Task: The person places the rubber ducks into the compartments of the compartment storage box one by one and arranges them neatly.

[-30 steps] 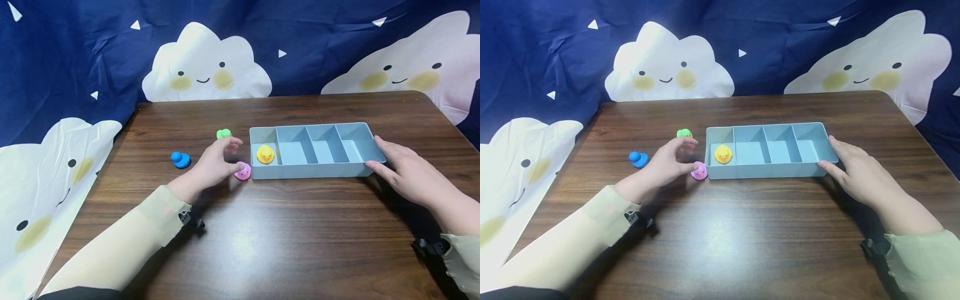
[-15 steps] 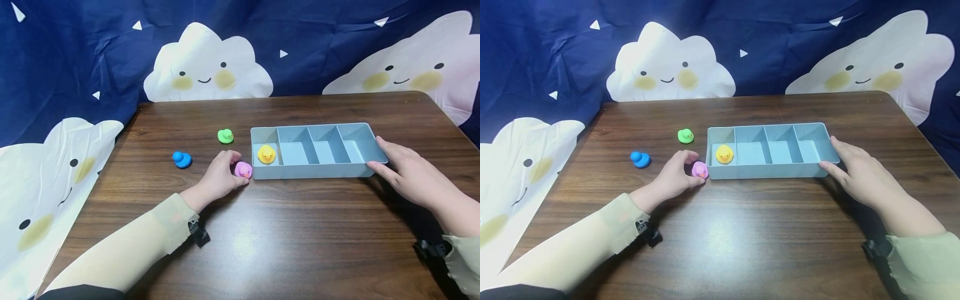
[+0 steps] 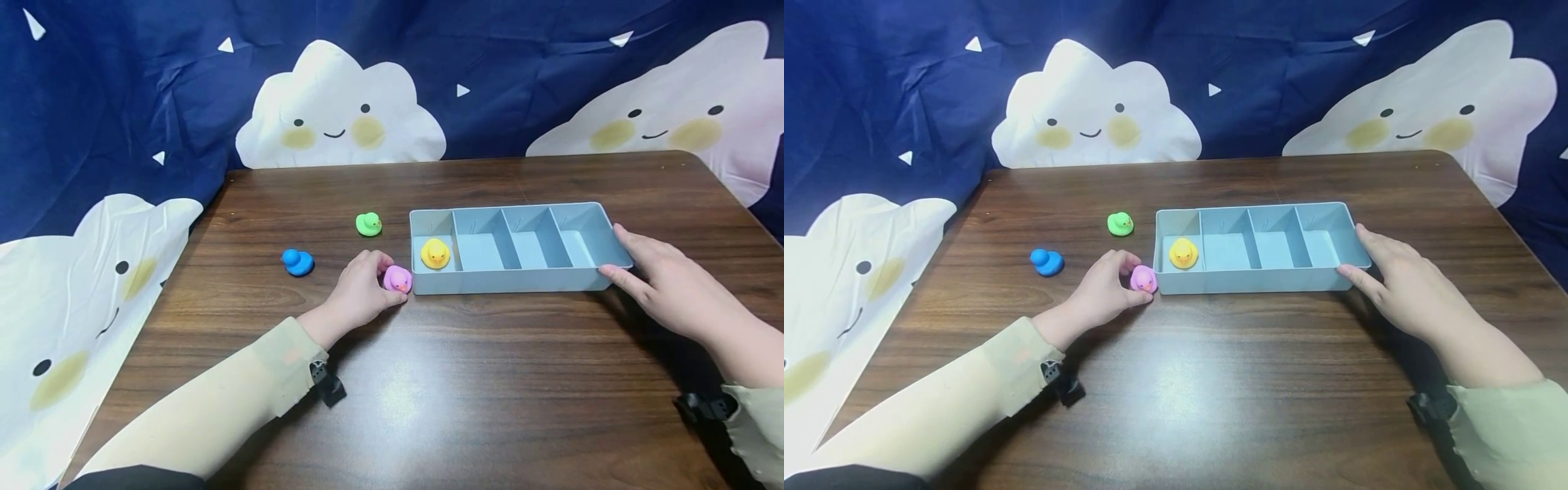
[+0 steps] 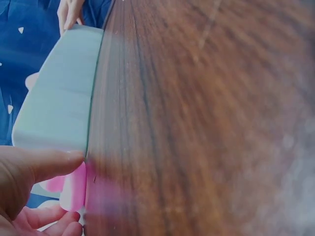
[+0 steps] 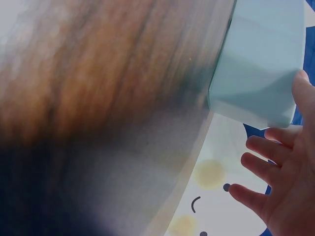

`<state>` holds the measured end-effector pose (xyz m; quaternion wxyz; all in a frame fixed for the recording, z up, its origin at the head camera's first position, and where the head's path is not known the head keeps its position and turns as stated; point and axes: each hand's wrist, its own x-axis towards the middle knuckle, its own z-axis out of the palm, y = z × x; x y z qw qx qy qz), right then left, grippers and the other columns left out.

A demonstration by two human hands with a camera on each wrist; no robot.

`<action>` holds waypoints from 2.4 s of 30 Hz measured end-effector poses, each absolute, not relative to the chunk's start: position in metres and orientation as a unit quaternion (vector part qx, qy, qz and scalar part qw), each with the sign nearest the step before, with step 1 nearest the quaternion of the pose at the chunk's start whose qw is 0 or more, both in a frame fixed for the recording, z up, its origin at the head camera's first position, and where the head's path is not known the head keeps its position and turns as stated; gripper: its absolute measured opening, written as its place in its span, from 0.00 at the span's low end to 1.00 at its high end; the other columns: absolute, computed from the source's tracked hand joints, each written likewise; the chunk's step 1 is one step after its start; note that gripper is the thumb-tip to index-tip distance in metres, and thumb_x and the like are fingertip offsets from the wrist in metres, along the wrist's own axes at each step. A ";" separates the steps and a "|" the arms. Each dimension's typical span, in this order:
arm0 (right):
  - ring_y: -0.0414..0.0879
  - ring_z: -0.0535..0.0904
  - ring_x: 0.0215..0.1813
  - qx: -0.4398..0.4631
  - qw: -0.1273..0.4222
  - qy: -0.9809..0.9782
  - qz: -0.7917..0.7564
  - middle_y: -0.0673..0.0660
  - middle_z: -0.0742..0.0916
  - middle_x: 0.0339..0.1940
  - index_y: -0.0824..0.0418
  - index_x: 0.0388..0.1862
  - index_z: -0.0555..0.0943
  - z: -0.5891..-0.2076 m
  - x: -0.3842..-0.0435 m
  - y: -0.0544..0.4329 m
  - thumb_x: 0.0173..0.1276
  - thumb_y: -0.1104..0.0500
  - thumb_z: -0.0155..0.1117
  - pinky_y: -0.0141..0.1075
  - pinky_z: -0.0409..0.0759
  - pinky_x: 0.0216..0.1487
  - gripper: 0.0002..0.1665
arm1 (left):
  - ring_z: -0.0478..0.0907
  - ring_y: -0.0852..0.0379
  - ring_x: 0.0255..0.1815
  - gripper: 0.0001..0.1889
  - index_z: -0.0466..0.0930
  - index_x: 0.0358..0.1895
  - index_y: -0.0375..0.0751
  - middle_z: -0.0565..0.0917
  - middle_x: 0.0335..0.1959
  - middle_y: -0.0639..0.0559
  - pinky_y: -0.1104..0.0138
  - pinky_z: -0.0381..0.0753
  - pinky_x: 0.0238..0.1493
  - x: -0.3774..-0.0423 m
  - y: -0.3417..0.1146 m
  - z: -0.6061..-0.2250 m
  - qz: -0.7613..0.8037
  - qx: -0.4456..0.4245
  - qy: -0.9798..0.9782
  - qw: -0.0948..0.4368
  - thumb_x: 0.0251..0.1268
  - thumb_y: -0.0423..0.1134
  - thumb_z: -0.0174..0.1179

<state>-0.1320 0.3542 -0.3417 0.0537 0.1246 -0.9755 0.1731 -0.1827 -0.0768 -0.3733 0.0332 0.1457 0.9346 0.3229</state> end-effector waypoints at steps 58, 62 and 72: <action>0.74 0.55 0.71 0.114 0.041 -0.977 0.176 0.78 0.62 0.72 0.68 0.78 0.50 -0.342 -0.133 0.355 0.78 0.48 0.53 0.61 0.46 0.71 0.42 | 0.75 0.55 0.48 0.26 0.78 0.57 0.37 0.76 0.45 0.50 0.65 0.74 0.45 -0.198 -0.035 -0.284 0.437 0.213 0.873 0.039 0.56 0.39 0.74; 0.74 0.55 0.72 0.115 0.042 -0.976 0.178 0.77 0.62 0.72 0.68 0.79 0.50 -0.343 -0.132 0.356 0.78 0.47 0.53 0.60 0.46 0.71 0.42 | 0.74 0.56 0.48 0.26 0.78 0.57 0.38 0.77 0.46 0.50 0.65 0.74 0.45 -0.200 -0.031 -0.286 0.469 0.219 0.855 0.040 0.55 0.39 0.74; 0.74 0.55 0.71 0.116 0.045 -0.976 0.179 0.77 0.63 0.72 0.67 0.79 0.51 -0.343 -0.132 0.357 0.78 0.48 0.54 0.60 0.46 0.71 0.42 | 0.76 0.59 0.49 0.27 0.79 0.59 0.41 0.79 0.50 0.52 0.66 0.75 0.46 -0.208 -0.011 -0.294 0.525 0.228 0.819 0.041 0.55 0.39 0.74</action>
